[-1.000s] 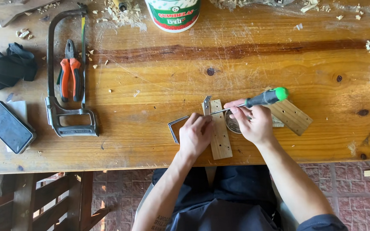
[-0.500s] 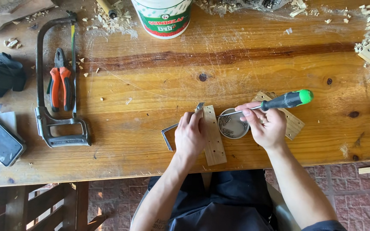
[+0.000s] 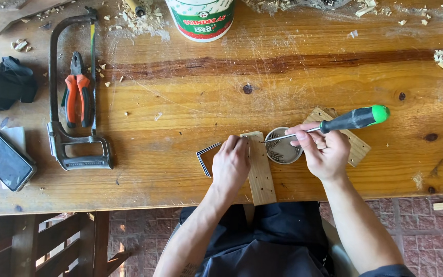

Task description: The person assembles small wooden pieces by inserting metal brackets and tightening screws with a screwdriver. They handle multiple pieces one at a time, aligning brackets and securing them to form joints on a cluttered workbench.

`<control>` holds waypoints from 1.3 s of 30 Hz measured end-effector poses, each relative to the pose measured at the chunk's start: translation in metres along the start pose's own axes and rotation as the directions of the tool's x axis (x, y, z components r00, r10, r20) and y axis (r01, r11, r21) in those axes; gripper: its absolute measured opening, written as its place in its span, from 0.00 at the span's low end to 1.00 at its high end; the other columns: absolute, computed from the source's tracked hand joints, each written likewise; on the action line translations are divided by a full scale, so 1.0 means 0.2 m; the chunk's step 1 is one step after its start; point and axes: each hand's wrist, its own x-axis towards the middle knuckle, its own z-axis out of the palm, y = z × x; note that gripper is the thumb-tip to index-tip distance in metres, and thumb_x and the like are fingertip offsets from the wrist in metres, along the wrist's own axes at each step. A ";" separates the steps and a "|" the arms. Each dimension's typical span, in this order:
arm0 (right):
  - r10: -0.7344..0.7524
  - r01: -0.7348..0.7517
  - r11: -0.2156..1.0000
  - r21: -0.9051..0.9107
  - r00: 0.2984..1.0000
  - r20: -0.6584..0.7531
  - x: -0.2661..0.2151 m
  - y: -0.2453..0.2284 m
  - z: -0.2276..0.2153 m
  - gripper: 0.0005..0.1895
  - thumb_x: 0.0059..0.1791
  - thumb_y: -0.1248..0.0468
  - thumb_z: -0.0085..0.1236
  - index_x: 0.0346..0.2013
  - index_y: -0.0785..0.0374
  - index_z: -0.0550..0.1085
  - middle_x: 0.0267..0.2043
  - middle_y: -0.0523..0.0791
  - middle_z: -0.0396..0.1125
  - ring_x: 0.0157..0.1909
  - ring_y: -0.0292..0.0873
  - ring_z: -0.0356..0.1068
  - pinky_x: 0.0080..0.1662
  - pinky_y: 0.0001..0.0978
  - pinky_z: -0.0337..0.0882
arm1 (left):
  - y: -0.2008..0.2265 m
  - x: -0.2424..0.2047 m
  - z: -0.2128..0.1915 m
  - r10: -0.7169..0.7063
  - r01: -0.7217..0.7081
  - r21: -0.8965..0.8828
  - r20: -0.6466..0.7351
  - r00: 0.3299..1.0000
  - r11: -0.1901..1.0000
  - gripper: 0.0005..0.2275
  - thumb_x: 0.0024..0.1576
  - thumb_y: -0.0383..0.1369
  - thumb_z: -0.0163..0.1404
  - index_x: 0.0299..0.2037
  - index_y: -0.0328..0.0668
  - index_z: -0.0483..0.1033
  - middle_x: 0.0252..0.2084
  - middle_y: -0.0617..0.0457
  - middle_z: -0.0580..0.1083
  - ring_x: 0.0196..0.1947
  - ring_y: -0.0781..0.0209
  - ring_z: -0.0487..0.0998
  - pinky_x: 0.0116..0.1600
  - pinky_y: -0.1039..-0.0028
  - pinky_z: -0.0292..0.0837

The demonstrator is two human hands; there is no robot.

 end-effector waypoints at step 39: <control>0.042 -0.032 0.998 -0.050 0.975 0.217 -0.02 -0.10 0.17 0.09 0.55 0.69 0.54 0.44 0.71 0.78 0.38 0.56 0.76 0.34 0.51 0.79 0.31 0.38 0.80 | 0.02 -0.13 0.06 -0.021 -0.025 -0.212 -0.211 0.977 0.977 0.06 0.56 0.32 0.57 0.43 0.47 0.81 0.33 0.53 0.72 0.34 0.53 0.78 0.37 0.69 0.77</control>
